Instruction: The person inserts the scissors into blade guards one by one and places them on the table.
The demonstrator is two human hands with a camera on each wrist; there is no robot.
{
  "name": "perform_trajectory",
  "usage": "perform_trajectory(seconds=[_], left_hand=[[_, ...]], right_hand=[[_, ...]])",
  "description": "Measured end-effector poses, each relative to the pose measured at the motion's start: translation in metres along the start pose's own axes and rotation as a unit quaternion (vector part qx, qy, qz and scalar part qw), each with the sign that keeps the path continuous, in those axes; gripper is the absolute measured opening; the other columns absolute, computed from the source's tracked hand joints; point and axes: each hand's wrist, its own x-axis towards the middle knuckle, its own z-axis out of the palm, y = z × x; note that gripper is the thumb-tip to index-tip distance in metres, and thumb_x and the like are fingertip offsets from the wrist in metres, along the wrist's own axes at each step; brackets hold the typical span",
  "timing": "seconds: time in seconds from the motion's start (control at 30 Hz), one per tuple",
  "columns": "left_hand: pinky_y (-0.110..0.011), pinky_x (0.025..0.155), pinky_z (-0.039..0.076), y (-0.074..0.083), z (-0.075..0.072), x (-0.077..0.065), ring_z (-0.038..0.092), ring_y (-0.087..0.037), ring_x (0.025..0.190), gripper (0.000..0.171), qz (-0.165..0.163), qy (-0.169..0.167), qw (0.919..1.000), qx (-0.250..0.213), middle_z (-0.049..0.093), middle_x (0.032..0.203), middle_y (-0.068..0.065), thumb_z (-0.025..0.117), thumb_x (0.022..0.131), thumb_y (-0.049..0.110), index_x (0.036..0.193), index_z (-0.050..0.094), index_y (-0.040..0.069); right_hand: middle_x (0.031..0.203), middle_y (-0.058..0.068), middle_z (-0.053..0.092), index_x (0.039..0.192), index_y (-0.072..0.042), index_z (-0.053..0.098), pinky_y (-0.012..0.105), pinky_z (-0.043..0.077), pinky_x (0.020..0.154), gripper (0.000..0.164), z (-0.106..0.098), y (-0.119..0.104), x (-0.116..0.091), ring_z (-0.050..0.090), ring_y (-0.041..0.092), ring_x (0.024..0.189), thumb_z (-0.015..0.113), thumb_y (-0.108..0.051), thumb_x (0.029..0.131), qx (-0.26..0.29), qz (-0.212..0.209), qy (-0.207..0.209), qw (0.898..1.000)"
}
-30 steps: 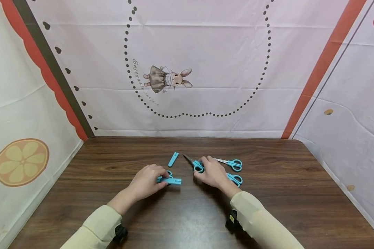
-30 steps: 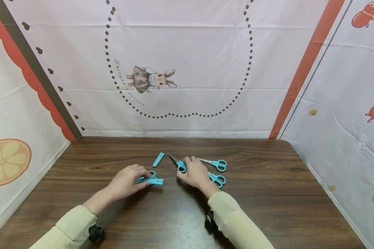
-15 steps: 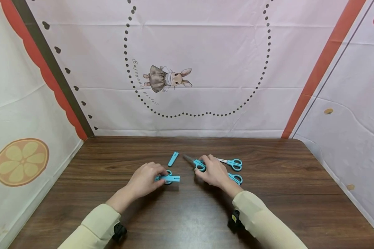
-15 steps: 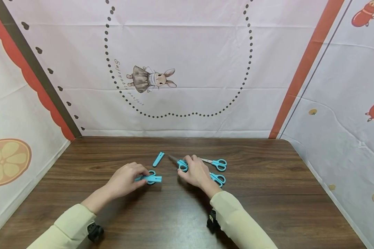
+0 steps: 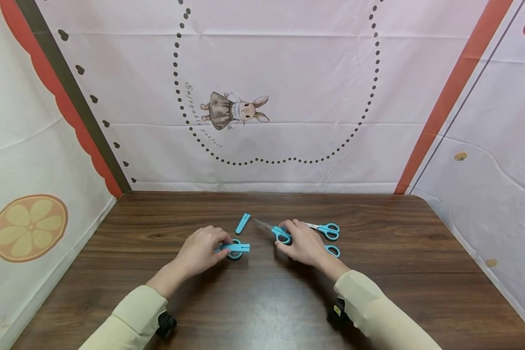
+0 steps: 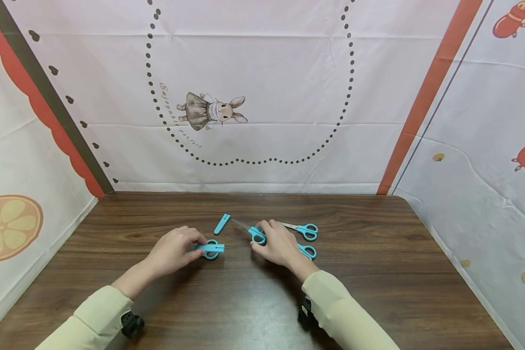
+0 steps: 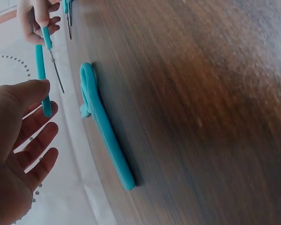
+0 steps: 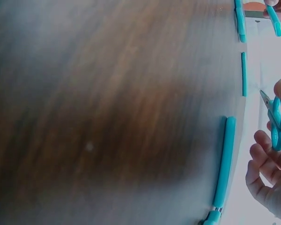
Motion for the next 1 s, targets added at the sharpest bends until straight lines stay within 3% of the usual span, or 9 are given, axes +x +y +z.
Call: perform_trajectory(seconds=[0.37,0.73,1.0], left_hand=[[-0.025,0.064,0.044,-0.004,-0.001,0.002,0.052,-0.004,0.074,0.011,-0.036,-0.007,0.9992,-0.016,0.063,0.083,0.013,0.075,0.076,0.022,0.085,0.069,0.021],[-0.027,0.065,0.047,-0.007,0.000,0.003,0.057,-0.009,0.078,0.012,-0.042,0.007,0.9989,-0.021,0.062,0.084,0.010,0.075,0.076,0.021,0.087,0.069,0.020],[-0.028,0.064,0.046,-0.008,0.002,0.005,0.058,-0.012,0.078,0.012,-0.043,0.019,0.9986,-0.023,0.062,0.082,0.010,0.075,0.075,0.021,0.085,0.068,0.021]], right_hand=[[0.087,-0.006,0.052,0.112,-0.021,0.058,0.025,0.038,0.059,0.035,-0.010,0.006,-0.007,0.044,0.008,0.071,0.062,-0.040,0.082,-0.011,-0.045,0.017,0.999],[0.092,-0.006,0.057,0.110,-0.019,0.060,0.025,0.040,0.066,0.035,-0.018,0.014,-0.012,0.049,0.008,0.077,0.064,-0.037,0.080,-0.002,-0.089,0.034,0.995],[0.093,-0.008,0.057,0.111,-0.021,0.059,0.025,0.040,0.067,0.035,-0.023,0.016,-0.016,0.050,0.007,0.079,0.065,-0.036,0.080,0.014,-0.105,0.021,0.994]])
